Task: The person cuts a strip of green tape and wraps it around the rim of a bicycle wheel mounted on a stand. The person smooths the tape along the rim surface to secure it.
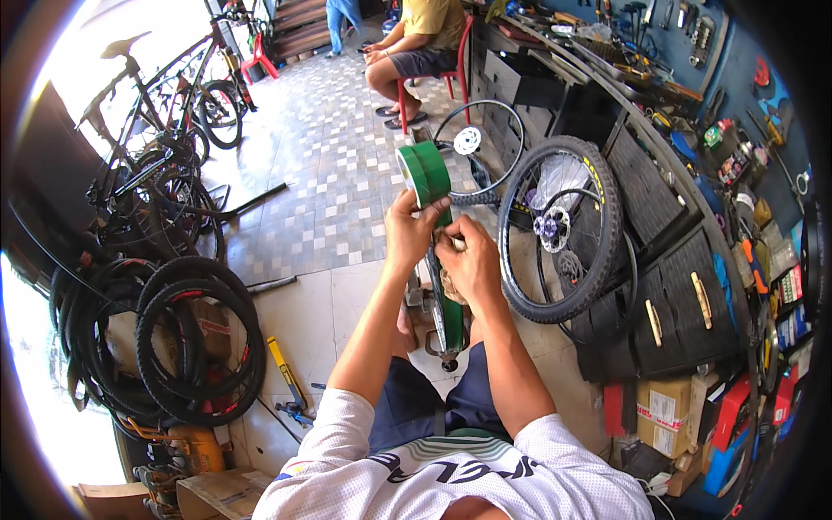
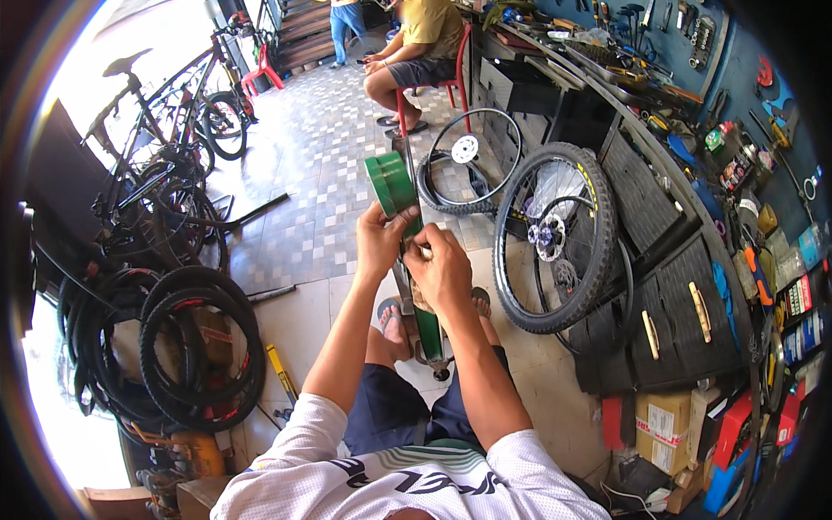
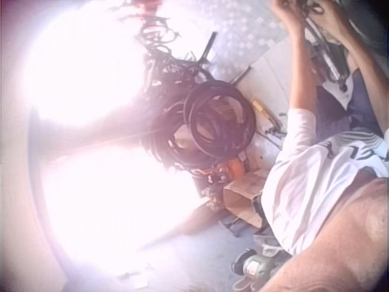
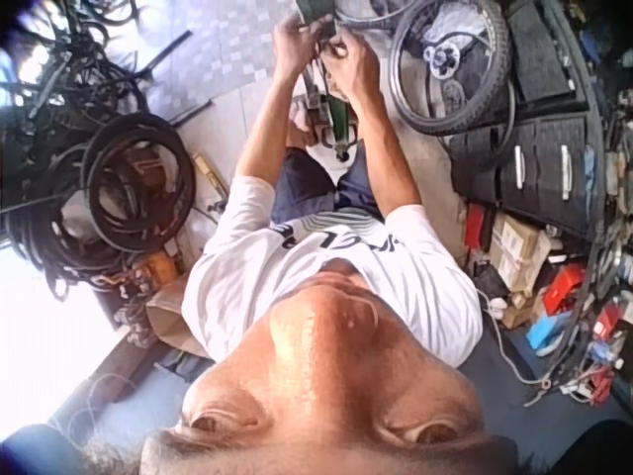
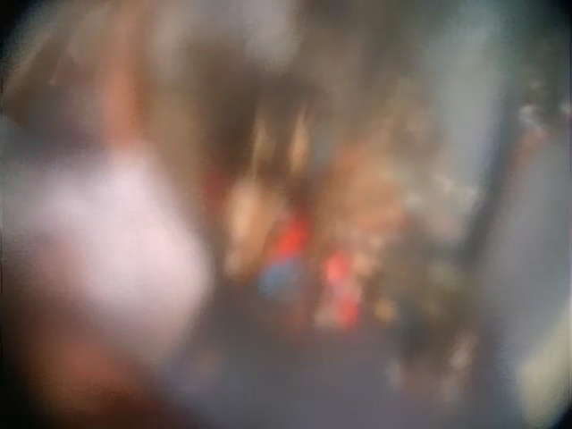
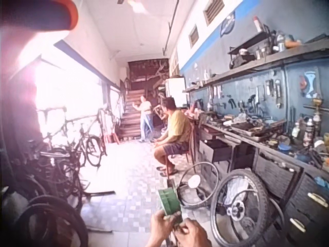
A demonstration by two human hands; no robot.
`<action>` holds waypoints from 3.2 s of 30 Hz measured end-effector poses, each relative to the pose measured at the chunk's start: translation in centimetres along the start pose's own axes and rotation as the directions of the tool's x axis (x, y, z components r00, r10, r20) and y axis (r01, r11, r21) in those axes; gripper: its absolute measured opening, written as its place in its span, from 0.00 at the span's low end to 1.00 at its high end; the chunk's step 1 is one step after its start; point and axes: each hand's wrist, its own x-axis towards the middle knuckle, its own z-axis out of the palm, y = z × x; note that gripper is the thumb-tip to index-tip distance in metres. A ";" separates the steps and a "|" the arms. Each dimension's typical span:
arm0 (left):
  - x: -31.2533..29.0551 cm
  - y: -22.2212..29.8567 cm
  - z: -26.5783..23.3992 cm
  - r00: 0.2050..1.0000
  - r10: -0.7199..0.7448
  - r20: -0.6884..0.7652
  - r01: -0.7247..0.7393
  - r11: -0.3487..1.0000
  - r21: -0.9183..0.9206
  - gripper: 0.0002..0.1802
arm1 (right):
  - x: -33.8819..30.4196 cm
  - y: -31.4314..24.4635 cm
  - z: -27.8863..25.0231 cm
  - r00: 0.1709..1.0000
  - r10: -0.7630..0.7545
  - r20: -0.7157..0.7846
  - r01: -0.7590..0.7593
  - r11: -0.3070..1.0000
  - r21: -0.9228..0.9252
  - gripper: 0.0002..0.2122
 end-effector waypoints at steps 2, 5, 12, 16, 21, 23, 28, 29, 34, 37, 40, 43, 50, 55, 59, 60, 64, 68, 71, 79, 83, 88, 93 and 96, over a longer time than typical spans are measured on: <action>-0.7 2.1 0.0 0.988 0.153 0.017 -0.150 0.931 0.332 0.15 | -0.4 0.5 -0.6 0.993 0.090 0.082 -0.097 0.991 0.094 0.07; -1.0 4.4 -0.9 0.975 0.195 0.107 -0.221 0.894 0.390 0.17 | -0.5 0.1 -0.7 0.985 0.129 0.114 -0.143 0.982 0.127 0.08; 2.4 6.5 -1.6 0.961 -0.031 0.276 0.074 0.986 -0.148 0.17 | -1.0 0.7 -0.1 0.990 0.101 0.099 -0.117 0.978 0.175 0.09; 3.2 7.1 -0.9 0.953 -0.084 0.292 0.132 0.979 -0.152 0.16 | -1.2 0.7 -0.3 0.991 0.100 0.094 -0.115 0.977 0.178 0.09; 3.1 6.1 -0.9 0.959 -0.100 0.266 0.171 0.950 -0.262 0.20 | -1.4 0.6 -0.3 0.992 0.095 0.079 -0.107 0.980 0.170 0.08; 3.0 6.2 -0.9 0.954 -0.123 0.274 0.201 0.940 -0.277 0.20 | -1.4 0.6 -0.3 0.991 0.108 0.082 -0.120 0.980 0.159 0.08; 3.0 6.0 -0.9 0.950 -0.139 0.279 0.215 0.941 -0.260 0.17 | -1.6 0.6 -0.2 0.991 0.116 0.072 -0.126 0.980 0.152 0.08; 3.0 6.0 -1.0 0.951 -0.134 0.279 0.207 0.946 -0.250 0.17 | -1.7 0.5 -0.2 0.990 0.118 0.074 -0.128 0.980 0.155 0.08; 2.7 6.0 -0.8 0.955 -0.120 0.270 0.194 0.944 -0.266 0.17 | -1.8 0.7 -0.2 0.990 0.123 0.076 -0.133 0.979 0.156 0.08; 2.6 5.9 -0.8 0.964 -0.092 0.250 0.157 0.955 -0.253 0.17 | -1.8 0.6 -0.2 0.990 0.122 0.074 -0.133 0.977 0.164 0.08; 2.6 6.4 -0.7 0.950 -0.169 0.263 0.251 0.913 -0.322 0.17 | -2.1 1.0 0.1 0.994 0.096 0.046 -0.103 0.978 0.180 0.08; 2.6 8.0 -1.1 0.859 -0.389 0.333 0.508 0.732 -0.453 0.19 | -2.3 1.5 0.3 0.996 0.081 0.028 -0.085 0.980 0.180 0.08; 3.9 6.2 -0.3 0.985 0.129 0.118 -0.144 0.982 0.124 0.21 | -1.9 1.0 -0.1 0.987 0.144 0.074 -0.154 0.976 0.151 0.08; 8.6 6.9 -1.7 0.968 0.094 0.231 -0.090 0.996 -0.029 0.19 | -2.3 1.0 0.5 0.983 0.170 0.074 -0.182 0.961 0.206 0.08; 10.6 9.1 -1.0 0.874 -0.272 0.403 0.457 0.744 -0.487 0.23 | -2.6 1.8 0.1 0.991 0.125 0.039 -0.130 0.973 0.192 0.07; 10.8 9.8 -0.7 0.904 -0.225 0.364 0.385 0.800 -0.461 0.22 | -2.6 1.5 0.1 0.989 0.137 0.050 -0.144 0.968 0.205 0.07; 13.8 8.9 -0.6 0.975 0.053 0.217 0.025 0.940 -0.341 0.17 | -2.9 0.9 0.1 0.989 0.138 0.060 -0.147 0.969 0.197 0.07; 15.7 9.5 -1.2 0.943 -0.109 0.315 0.248 0.861 -0.445 0.19 | -3.5 1.4 0.1 0.996 0.089 0.018 -0.091 0.976 0.199 0.07; 17.0 10.4 -0.9 0.938 -0.099 0.334 0.280 0.784 -0.554 0.21 | -3.8 1.1 -0.3 0.993 0.112 0.034 -0.116 0.975 0.192 0.07; 19.9 11.1 -1.5 0.922 0.378 0.085 -0.387 0.912 0.139 0.15 | -6.0 1.9 -0.2 0.997 0.071 0.021 -0.074 0.969 0.235 0.07; 20.6 9.8 -1.2 0.905 0.412 0.108 -0.424 0.894 0.144 0.16 | -6.5 2.4 0.0 0.997 0.075 0.034 -0.081 0.960 0.269 0.08; 20.8 7.8 -0.8 0.935 0.345 0.087 -0.356 0.909 0.215 0.20 | -7.1 2.9 -0.1 0.998 0.052 0.038 -0.060 0.962 0.265 0.08; 21.7 5.2 -1.1 0.951 0.307 0.044 -0.306 0.906 0.293 0.22 | -7.0 2.7 -0.2 0.999 0.039 0.038 -0.048 0.959 0.280 0.08; 22.0 4.1 -1.1 0.953 0.300 0.048 -0.298 0.889 0.348 0.22 | -7.0 2.9 -0.4 0.999 0.002 0.038 -0.011 0.970 0.242 0.08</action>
